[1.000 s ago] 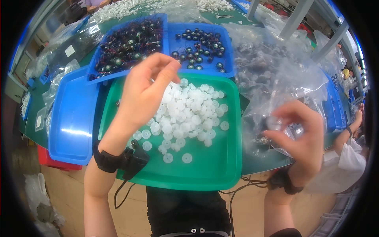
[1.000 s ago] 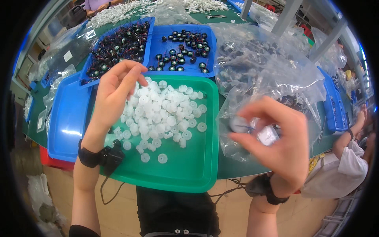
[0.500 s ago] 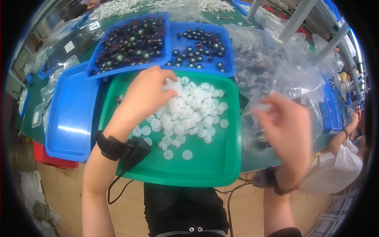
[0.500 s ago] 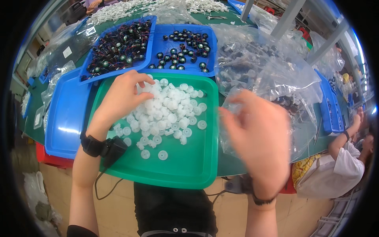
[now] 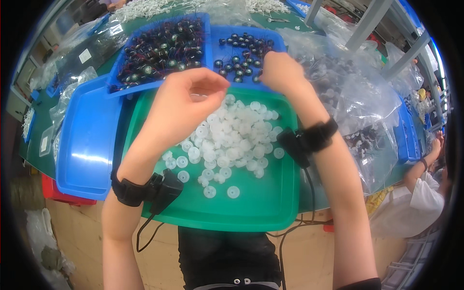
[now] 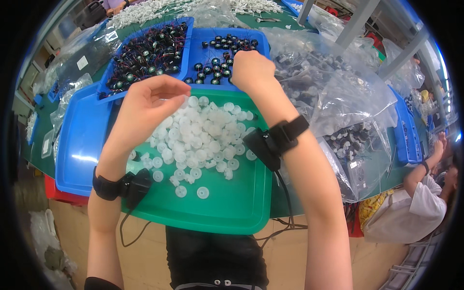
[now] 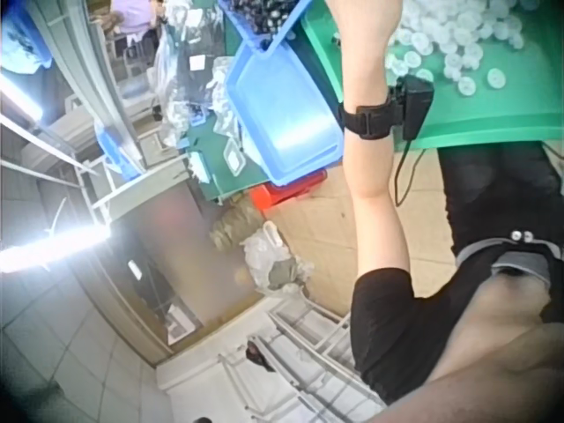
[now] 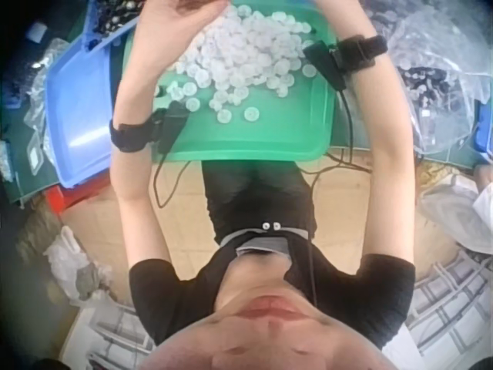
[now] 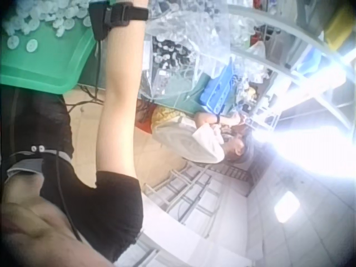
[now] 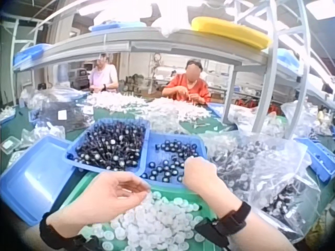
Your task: Assembling small plastic parts by inserting wires and joining caps at a workshop table.
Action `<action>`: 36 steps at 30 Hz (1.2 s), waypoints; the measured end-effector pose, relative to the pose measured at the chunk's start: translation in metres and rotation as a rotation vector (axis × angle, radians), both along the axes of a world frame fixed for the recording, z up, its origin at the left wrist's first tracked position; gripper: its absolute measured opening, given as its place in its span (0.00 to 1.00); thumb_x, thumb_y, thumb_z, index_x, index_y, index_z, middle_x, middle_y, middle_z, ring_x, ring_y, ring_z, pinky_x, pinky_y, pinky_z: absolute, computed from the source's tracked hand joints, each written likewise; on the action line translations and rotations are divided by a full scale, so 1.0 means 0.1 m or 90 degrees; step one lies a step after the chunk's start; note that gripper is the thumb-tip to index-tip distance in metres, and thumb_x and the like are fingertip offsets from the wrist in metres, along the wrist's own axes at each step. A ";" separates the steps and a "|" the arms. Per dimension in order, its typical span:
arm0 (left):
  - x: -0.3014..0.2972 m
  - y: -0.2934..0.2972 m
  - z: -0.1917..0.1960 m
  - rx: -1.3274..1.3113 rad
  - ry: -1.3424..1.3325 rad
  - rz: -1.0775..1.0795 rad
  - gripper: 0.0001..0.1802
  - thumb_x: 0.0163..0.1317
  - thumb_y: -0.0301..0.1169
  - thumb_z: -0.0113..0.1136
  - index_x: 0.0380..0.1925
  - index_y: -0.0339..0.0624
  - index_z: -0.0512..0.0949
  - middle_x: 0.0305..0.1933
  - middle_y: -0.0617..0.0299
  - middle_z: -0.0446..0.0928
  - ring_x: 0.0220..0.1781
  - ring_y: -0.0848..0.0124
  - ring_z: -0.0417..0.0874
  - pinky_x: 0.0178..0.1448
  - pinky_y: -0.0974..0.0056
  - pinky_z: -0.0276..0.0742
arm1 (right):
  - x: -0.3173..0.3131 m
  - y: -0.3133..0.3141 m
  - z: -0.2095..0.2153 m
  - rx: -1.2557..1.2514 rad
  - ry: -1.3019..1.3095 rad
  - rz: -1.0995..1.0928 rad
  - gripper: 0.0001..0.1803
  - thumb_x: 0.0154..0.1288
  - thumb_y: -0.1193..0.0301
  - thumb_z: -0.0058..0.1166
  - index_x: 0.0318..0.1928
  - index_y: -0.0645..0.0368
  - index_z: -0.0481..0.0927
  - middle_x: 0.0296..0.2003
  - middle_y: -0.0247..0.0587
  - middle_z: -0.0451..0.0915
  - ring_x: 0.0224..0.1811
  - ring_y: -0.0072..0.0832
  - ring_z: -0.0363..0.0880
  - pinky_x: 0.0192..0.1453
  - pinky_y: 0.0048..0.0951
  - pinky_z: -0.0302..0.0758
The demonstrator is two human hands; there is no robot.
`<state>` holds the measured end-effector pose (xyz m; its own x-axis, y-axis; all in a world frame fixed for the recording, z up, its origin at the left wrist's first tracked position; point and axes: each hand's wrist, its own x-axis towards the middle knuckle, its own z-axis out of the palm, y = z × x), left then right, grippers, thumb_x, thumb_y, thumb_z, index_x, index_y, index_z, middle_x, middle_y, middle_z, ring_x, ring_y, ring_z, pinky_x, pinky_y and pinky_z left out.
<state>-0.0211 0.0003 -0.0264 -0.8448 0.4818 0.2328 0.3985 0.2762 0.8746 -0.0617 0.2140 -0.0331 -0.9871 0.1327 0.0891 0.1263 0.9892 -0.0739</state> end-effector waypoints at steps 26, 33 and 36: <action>0.32 0.16 -0.01 0.339 -0.420 -0.114 0.10 0.60 0.27 0.57 0.41 0.38 0.73 0.44 0.59 0.76 0.48 0.72 0.77 0.50 0.63 0.77 | 1.18 -0.15 -0.01 -0.461 0.370 0.465 0.22 0.42 0.82 0.59 0.42 0.52 0.83 0.31 0.37 0.75 0.27 0.25 0.75 0.32 0.22 0.74; 0.33 0.15 0.02 0.303 -0.353 -0.106 0.11 0.55 0.20 0.58 0.39 0.36 0.73 0.41 0.61 0.73 0.46 0.67 0.78 0.50 0.64 0.76 | 1.21 -0.10 -0.02 -0.820 0.319 0.340 0.16 0.51 0.83 0.57 0.43 0.66 0.77 0.37 0.39 0.78 0.34 0.20 0.77 0.40 0.21 0.74; 0.33 0.15 0.03 0.298 -0.332 -0.109 0.14 0.53 0.17 0.58 0.41 0.34 0.72 0.40 0.61 0.72 0.46 0.66 0.78 0.49 0.64 0.77 | 1.20 -0.08 -0.02 -0.949 0.258 0.319 0.17 0.54 0.83 0.55 0.46 0.70 0.73 0.41 0.44 0.78 0.38 0.23 0.78 0.47 0.23 0.74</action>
